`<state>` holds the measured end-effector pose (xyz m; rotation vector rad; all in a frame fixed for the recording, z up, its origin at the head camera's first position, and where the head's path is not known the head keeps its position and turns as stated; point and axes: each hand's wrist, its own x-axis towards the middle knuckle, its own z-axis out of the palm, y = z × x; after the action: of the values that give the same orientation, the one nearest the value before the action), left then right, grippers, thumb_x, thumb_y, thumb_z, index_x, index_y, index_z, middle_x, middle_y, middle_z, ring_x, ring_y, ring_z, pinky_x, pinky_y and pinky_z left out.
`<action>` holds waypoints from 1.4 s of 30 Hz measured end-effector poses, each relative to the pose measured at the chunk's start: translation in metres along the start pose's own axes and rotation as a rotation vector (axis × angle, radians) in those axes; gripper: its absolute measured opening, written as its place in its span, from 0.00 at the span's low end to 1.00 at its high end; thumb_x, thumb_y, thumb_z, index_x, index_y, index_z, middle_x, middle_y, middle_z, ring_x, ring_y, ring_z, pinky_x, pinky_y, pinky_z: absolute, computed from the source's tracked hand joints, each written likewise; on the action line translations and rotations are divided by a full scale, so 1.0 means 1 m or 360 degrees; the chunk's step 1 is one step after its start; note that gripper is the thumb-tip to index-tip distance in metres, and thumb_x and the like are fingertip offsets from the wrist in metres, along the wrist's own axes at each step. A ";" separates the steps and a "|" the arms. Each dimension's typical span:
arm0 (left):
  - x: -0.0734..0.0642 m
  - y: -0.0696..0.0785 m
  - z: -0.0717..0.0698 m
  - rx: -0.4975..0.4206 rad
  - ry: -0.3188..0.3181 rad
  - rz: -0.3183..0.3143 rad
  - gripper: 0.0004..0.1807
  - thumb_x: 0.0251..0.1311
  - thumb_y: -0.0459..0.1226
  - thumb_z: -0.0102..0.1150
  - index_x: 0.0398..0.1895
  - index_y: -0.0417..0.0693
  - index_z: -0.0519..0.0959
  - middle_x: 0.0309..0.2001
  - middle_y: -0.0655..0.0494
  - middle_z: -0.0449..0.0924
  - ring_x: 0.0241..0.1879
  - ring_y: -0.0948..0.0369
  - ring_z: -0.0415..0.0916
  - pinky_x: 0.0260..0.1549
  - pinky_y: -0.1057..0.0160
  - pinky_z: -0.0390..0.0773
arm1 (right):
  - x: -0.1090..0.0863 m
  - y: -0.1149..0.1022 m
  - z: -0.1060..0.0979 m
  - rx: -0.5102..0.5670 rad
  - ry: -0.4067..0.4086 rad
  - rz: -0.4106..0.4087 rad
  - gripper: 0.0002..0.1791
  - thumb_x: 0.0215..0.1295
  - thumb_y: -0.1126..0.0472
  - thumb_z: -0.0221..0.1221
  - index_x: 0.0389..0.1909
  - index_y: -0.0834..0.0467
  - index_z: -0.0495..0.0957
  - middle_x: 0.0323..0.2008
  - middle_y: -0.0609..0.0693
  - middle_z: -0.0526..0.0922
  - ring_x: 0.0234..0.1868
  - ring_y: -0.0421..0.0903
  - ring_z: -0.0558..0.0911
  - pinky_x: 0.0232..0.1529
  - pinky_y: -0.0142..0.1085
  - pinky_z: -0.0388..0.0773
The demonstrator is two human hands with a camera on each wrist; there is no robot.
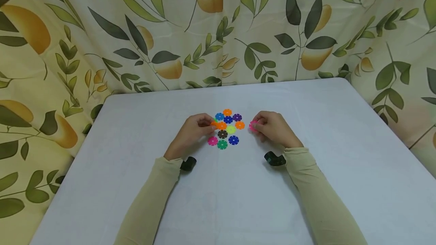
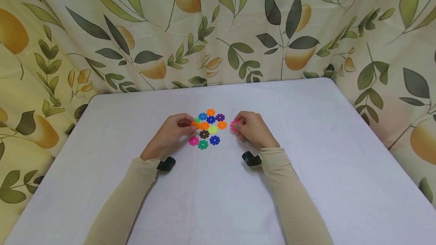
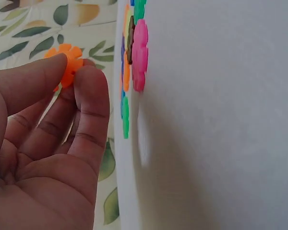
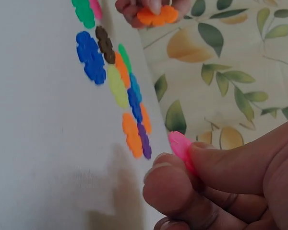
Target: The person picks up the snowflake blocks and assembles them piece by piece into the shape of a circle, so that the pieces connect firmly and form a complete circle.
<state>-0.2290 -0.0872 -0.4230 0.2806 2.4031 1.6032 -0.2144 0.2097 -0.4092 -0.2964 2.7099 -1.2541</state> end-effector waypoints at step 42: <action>-0.007 0.016 0.028 -0.0019 -0.0013 0.0263 0.02 0.71 0.28 0.68 0.40 0.41 0.87 0.36 0.53 0.88 0.38 0.56 0.87 0.45 0.62 0.87 | -0.001 -0.048 0.044 0.0732 0.0016 0.0003 0.06 0.79 0.70 0.57 0.47 0.72 0.79 0.29 0.63 0.86 0.24 0.47 0.86 0.36 0.36 0.86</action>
<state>-0.2138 -0.0587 -0.4176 0.4941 2.4191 1.6803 -0.1980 0.1468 -0.4008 -0.2288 2.3309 -1.8222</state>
